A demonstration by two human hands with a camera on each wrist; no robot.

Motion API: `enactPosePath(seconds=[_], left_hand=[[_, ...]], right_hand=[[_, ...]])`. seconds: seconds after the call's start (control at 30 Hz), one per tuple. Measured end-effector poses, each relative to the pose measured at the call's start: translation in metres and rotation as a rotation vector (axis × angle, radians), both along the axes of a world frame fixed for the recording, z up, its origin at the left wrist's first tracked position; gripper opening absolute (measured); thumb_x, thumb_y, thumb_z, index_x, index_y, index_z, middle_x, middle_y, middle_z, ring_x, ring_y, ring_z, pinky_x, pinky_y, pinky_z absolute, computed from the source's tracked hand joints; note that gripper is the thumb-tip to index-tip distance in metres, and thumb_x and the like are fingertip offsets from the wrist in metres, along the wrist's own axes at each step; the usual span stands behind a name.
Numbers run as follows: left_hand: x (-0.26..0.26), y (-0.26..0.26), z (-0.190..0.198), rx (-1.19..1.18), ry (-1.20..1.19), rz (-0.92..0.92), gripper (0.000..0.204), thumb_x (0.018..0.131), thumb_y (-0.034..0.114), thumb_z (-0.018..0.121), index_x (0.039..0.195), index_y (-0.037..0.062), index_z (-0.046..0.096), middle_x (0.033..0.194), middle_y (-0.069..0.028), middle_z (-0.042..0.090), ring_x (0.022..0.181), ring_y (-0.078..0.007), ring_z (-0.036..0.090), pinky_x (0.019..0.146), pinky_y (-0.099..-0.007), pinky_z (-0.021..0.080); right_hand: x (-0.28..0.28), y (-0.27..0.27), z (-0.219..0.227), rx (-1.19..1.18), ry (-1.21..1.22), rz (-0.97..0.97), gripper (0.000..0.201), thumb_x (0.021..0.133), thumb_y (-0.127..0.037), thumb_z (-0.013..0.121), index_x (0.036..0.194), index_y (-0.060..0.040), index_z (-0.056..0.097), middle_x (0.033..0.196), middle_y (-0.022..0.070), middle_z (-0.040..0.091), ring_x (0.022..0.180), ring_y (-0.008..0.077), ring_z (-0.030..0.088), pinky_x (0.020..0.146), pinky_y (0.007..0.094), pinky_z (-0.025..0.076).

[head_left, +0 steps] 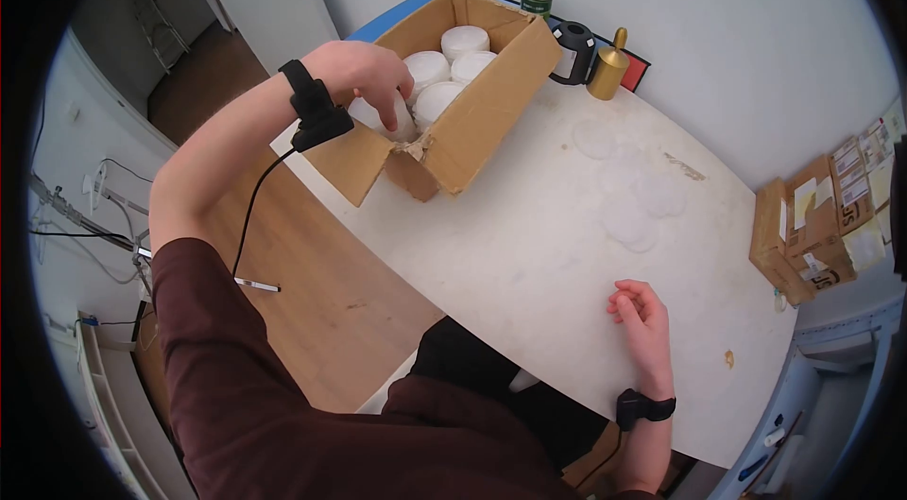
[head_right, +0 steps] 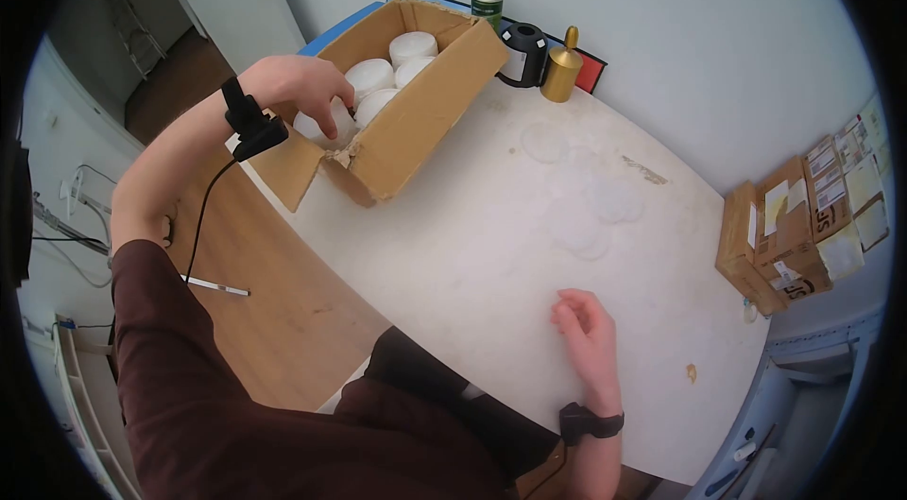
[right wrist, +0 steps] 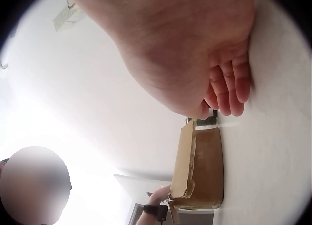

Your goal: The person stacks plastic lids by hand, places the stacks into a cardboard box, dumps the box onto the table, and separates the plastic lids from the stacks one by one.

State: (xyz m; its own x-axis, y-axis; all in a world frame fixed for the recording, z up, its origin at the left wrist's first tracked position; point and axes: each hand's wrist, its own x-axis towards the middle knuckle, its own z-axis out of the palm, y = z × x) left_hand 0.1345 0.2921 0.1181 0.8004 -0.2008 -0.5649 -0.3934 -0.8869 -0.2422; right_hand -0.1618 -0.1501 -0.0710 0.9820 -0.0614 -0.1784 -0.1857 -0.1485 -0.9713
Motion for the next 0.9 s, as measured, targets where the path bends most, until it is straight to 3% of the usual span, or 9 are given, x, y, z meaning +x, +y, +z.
enactPosePath(seconds=[0.2,0.3,0.37,0.6,0.8,0.87,0.9], left_hand=[[-0.004,0.001,0.001,-0.009,-0.016,0.102,0.081,0.084,0.047,0.090,0.155,0.0172,0.065,0.137,-0.0126,0.076,0.128,-0.0317,0.071,0.105,-0.0450,0.057],[-0.009,-0.009,0.009,0.103,0.108,0.261,0.090,0.084,0.040,0.092,0.163,0.0183,0.056,0.139,-0.0122,0.075,0.130,-0.0326,0.071,0.106,-0.0455,0.057],[0.005,0.002,-0.003,0.091,0.184,0.154,0.099,0.082,0.035,0.095,0.168,0.0201,0.048,0.141,-0.0125,0.074,0.129,-0.0332,0.071,0.106,-0.0455,0.056],[0.013,0.011,-0.014,0.035,0.207,0.123,0.101,0.082,0.034,0.095,0.169,0.0206,0.047,0.138,-0.0136,0.075,0.126,-0.0333,0.072,0.104,-0.0441,0.056],[-0.001,0.019,0.016,-0.079,0.153,0.160,0.091,0.089,0.036,0.089,0.168,0.0158,0.049,0.131,-0.0136,0.076,0.121,-0.0298,0.074,0.103,-0.0418,0.057],[-0.017,0.022,0.028,-0.173,-0.090,0.008,0.073,0.097,0.034,0.082,0.161,0.0108,0.057,0.117,-0.0105,0.078,0.106,-0.0264,0.075,0.093,-0.0393,0.058],[-0.026,0.021,0.033,-0.173,-0.092,0.009,0.073,0.097,0.034,0.082,0.161,0.0108,0.057,0.117,-0.0105,0.078,0.106,-0.0264,0.075,0.093,-0.0393,0.058]], right_hand=[[0.000,-0.002,-0.006,-0.001,0.000,0.002,0.025,0.110,-0.013,0.068,0.132,-0.0005,0.070,0.107,0.0025,0.074,0.096,0.0120,0.071,0.085,0.0282,0.056],[0.001,-0.003,-0.006,0.009,-0.004,0.006,0.025,0.110,-0.013,0.068,0.132,-0.0006,0.070,0.107,0.0025,0.074,0.096,0.0120,0.071,0.085,0.0281,0.056],[0.001,-0.003,-0.006,0.013,-0.002,0.007,0.025,0.110,-0.012,0.068,0.132,-0.0007,0.070,0.107,0.0025,0.074,0.096,0.0119,0.071,0.085,0.0281,0.056],[0.001,-0.005,-0.008,0.009,-0.006,0.010,0.025,0.110,-0.012,0.068,0.132,-0.0010,0.070,0.107,0.0021,0.073,0.096,0.0112,0.070,0.085,0.0279,0.056],[0.001,-0.003,-0.006,0.002,-0.008,0.012,0.025,0.110,-0.013,0.068,0.132,-0.0008,0.070,0.107,0.0025,0.073,0.096,0.0112,0.070,0.085,0.0280,0.056],[0.001,-0.002,-0.005,0.003,-0.004,0.009,0.025,0.110,-0.013,0.068,0.131,-0.0008,0.070,0.107,0.0026,0.073,0.096,0.0112,0.070,0.085,0.0281,0.056],[0.001,-0.002,-0.004,-0.005,0.002,0.007,0.024,0.111,-0.013,0.066,0.131,-0.0009,0.070,0.108,0.0036,0.074,0.096,0.0118,0.070,0.085,0.0283,0.056]])
